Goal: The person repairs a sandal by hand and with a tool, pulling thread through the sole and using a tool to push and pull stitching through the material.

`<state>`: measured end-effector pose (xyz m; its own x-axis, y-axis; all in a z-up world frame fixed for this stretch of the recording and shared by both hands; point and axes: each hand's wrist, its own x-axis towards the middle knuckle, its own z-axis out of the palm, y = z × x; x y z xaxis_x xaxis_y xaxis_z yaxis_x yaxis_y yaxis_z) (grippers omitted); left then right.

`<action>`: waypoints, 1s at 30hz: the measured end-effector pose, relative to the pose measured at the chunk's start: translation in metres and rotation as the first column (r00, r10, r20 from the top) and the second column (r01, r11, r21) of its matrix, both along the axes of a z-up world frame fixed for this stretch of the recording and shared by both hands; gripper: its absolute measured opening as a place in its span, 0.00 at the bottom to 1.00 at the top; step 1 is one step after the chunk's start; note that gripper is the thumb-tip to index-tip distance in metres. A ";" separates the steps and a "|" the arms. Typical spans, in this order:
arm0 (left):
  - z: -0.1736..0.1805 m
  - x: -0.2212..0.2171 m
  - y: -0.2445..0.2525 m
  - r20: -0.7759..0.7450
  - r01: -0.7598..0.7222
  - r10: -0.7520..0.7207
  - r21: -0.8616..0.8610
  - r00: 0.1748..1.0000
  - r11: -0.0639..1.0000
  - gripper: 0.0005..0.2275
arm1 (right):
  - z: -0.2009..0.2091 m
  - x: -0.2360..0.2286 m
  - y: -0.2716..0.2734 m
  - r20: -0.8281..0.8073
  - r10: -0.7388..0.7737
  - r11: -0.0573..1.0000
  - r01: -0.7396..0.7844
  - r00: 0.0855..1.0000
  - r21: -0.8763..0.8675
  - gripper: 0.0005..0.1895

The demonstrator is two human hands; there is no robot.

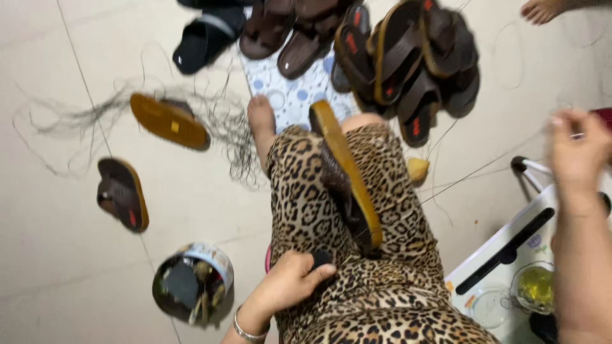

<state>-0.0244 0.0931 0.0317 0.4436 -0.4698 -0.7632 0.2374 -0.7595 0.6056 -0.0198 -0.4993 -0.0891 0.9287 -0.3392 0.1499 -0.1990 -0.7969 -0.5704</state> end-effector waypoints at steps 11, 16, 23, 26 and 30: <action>0.026 0.078 0.023 -0.669 -0.528 0.499 -0.743 0.551 -0.412 0.13 | 0.136 -0.003 0.265 -0.442 0.727 0.685 -0.524 0.525 0.506 0.18; -0.052 0.092 0.067 -0.669 -0.745 0.721 -0.572 0.181 -0.343 0.21 | 0.115 -0.005 0.294 0.136 0.478 -0.173 -0.059 0.868 0.983 0.24; -0.029 0.079 -0.003 -0.108 -0.634 0.935 -0.760 0.337 0.140 0.14 | 0.112 0.012 0.266 -0.208 0.400 0.124 0.172 0.893 0.977 0.25; 0.008 0.056 -0.053 0.503 -0.247 0.626 -0.626 0.596 0.739 0.16 | 0.173 0.037 0.275 -0.208 0.561 0.501 -0.129 0.802 0.856 0.27; -0.018 0.037 0.003 0.075 -0.175 0.491 -0.879 0.868 0.444 0.17 | 0.209 0.049 0.269 -0.094 0.670 0.591 -0.453 0.737 0.668 0.21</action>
